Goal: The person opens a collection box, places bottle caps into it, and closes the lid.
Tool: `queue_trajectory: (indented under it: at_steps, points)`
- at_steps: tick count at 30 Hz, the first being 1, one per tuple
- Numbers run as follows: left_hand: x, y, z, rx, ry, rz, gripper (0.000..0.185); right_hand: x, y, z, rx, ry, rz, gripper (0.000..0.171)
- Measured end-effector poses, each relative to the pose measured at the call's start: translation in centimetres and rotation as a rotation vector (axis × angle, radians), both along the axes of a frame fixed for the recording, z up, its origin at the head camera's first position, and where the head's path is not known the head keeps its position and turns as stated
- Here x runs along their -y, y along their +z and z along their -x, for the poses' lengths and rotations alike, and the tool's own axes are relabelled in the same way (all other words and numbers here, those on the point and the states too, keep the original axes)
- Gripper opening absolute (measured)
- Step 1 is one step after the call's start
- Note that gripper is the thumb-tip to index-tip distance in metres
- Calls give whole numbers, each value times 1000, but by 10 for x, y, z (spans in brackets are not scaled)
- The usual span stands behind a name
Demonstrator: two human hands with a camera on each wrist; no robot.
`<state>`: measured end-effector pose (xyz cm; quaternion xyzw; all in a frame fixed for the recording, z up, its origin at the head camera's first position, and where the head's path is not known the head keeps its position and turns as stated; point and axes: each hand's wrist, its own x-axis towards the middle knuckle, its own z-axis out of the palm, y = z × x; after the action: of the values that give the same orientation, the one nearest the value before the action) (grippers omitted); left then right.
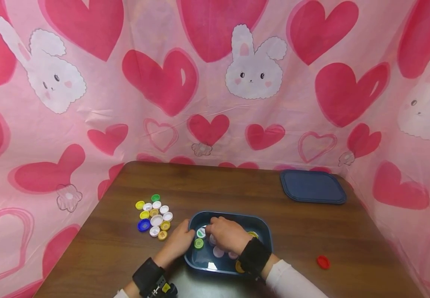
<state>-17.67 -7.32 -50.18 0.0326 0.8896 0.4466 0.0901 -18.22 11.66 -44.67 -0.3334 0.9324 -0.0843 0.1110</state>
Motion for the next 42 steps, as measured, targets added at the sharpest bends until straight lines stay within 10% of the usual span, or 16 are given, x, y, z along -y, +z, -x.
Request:
queue_trajectory:
  at_steps: [25, 42]
  points:
    - [-1, 0, -2, -50, 18, -8, 33, -89, 29, -12, -51, -278, 143, 57]
    - [-2, 2, -2, 22, 24, -20, 40, -208, 10, -40, -144, -418, 174, 62]
